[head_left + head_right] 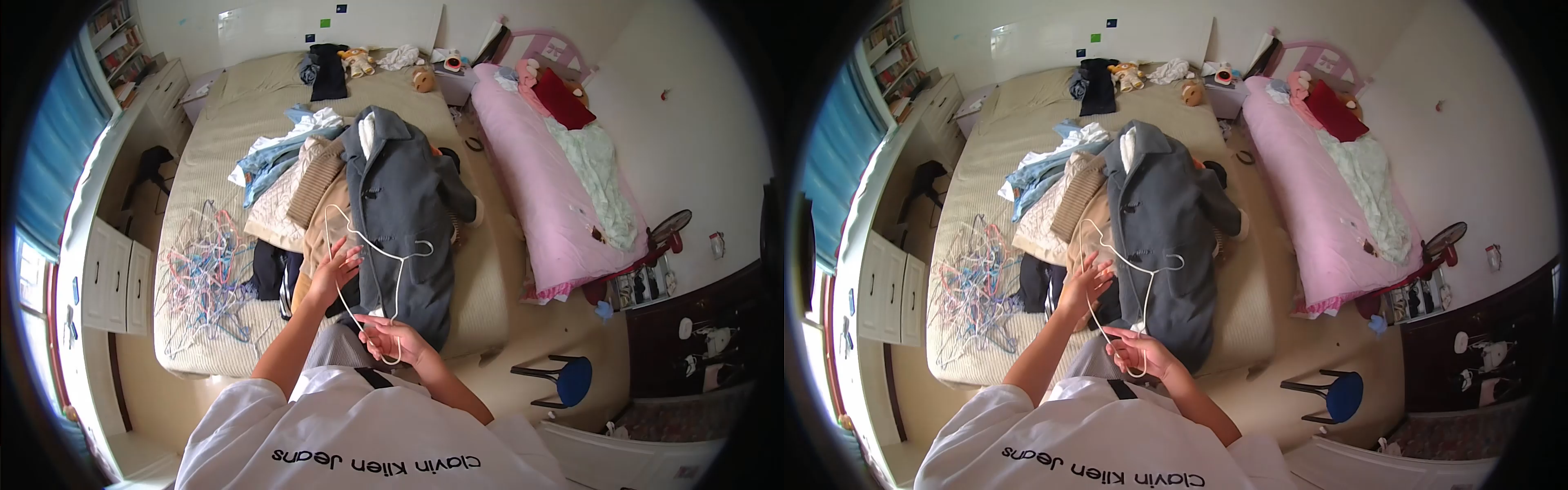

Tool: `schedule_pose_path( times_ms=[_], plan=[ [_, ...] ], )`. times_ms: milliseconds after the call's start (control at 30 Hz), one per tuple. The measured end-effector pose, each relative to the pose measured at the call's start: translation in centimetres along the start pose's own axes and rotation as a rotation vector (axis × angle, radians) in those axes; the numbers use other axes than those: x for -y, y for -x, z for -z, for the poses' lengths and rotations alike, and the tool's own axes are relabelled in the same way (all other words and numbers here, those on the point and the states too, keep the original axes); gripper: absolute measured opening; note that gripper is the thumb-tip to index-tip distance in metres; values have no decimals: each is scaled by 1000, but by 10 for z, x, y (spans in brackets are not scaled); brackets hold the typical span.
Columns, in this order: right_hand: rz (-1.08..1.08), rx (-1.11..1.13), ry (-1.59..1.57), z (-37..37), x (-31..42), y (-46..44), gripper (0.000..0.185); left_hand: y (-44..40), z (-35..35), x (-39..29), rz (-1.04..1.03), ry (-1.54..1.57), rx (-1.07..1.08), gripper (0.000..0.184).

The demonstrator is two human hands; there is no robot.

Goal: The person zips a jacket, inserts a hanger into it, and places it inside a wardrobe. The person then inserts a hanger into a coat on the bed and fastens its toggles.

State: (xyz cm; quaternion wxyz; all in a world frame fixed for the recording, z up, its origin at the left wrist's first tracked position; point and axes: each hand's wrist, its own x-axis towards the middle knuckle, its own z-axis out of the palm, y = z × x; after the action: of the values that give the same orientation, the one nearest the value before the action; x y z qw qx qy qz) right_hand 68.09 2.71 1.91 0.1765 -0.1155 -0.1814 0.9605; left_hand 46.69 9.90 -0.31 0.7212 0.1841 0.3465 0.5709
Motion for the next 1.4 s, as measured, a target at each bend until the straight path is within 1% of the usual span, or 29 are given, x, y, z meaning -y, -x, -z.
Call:
schedule_pose_path(
  times_ms=[100,133,167,200,233,267,300,333,400,433,467,533,600,633,733,767,867,900,1033,1067,1133,1200,1233,1267,1333,1367,1400],
  plan=[
    [65,-244,200,9,30,-24,54,-58,13,-14,62,45,30,44],
    [144,-307,255,16,39,-34,50,-79,21,-15,89,60,36,46],
    [197,-394,284,25,49,-44,47,-101,28,-17,69,9,41,49],
    [246,-483,311,37,58,-53,44,-121,36,-18,71,-76,37,47],
    [340,-516,292,60,62,-65,39,-141,46,-21,72,-160,33,46],
    [380,-555,289,69,69,-76,39,-161,48,-29,68,-246,32,44],
    [419,-599,285,77,76,-85,39,-178,50,-35,93,-321,-18,41],
    [458,-647,277,85,80,-93,39,-196,52,-39,92,-382,-31,41],
    [478,-718,260,73,94,-115,39,-231,57,-43,96,-509,-46,41],
    [492,-759,269,67,99,-125,39,-253,65,-39,29,-570,-49,43],
    [504,-797,279,66,102,-134,40,-276,66,-36,17,-650,-157,51],
    [515,-830,305,78,108,-149,40,-311,63,-30,-43,-679,-309,71],
    [522,-873,343,87,112,-160,40,-326,49,-37,53,-655,-320,83],
    [538,-881,308,89,116,-165,41,-332,42,-41,96,-638,-326,89],
    [561,-915,298,90,117,-179,42,-368,60,-17,22,-736,-311,101],
    [572,-928,269,91,115,-182,42,-368,55,-19,46,-691,-402,80],
    [561,-908,229,95,111,-179,42,-374,61,-18,58,-441,-139,61],
    [570,-928,241,94,111,-176,42,-364,46,-22,3,-410,-176,38],
    [645,-1023,270,95,109,-152,43,-322,17,-28,-96,-428,75,29],
    [671,-1049,271,94,108,-144,43,-308,12,-26,-73,-472,118,31],
    [790,-1098,301,88,111,-127,44,-287,9,-10,-117,-646,274,30],
    [914,-1183,386,88,120,-112,45,-247,-16,-8,-268,-956,370,31],
    [1001,-1175,445,78,129,-103,45,-229,-29,-8,-333,-1048,438,31],
    [1081,-1160,417,76,136,-93,48,-205,-52,-16,-285,-1260,491,30],
    [1277,-1097,554,75,152,-76,48,-172,-71,7,-344,-1285,614,29],
    [1278,-1089,526,55,159,-63,50,-155,-80,20,-361,-1327,676,29],
    [1204,-1159,598,54,164,-46,50,-139,-89,32,-377,-1372,737,28]
  ],
)
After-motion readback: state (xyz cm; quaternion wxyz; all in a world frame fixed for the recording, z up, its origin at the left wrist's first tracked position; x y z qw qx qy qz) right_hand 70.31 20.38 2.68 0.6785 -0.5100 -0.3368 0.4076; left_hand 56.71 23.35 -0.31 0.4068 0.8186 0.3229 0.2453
